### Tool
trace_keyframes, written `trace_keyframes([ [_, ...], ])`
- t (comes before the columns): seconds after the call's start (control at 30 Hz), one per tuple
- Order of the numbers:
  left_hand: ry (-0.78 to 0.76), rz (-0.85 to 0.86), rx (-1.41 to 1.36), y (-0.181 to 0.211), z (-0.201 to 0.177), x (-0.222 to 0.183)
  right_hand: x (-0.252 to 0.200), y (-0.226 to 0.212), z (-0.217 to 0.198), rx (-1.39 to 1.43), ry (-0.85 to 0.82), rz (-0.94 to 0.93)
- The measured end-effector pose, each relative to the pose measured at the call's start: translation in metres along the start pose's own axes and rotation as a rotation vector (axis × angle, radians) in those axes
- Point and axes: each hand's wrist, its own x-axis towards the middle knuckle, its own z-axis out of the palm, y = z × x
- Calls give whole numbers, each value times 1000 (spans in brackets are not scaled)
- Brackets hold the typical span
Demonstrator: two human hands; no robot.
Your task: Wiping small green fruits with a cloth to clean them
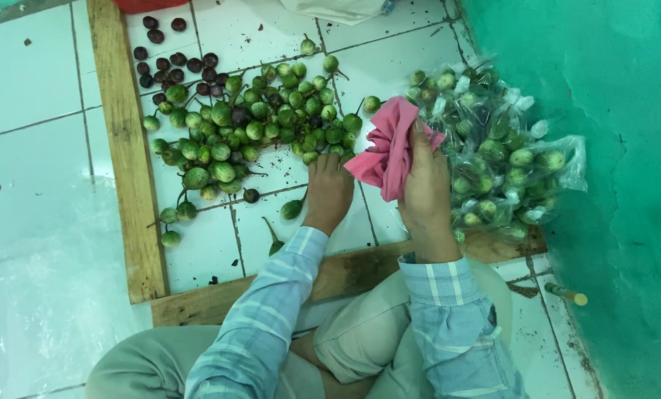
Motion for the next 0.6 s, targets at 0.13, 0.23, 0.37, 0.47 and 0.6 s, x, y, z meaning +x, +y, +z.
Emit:
trace_keyframes([
  [0.13,96,28,105,5,32,8,19,17,-23,-23,-17,11],
  [0.23,-112,23,200,10,43,13,6,-1,-3,-27,-5,25],
  [0.37,-249,9,243,16,38,21,5,-1,0,-23,20,8],
  [0.47,-250,-68,101,16,17,26,12,5,-15,-39,15,29],
  [0.6,-140,-300,-672,8,-49,27,15,4,-23,-177,10,30],
])
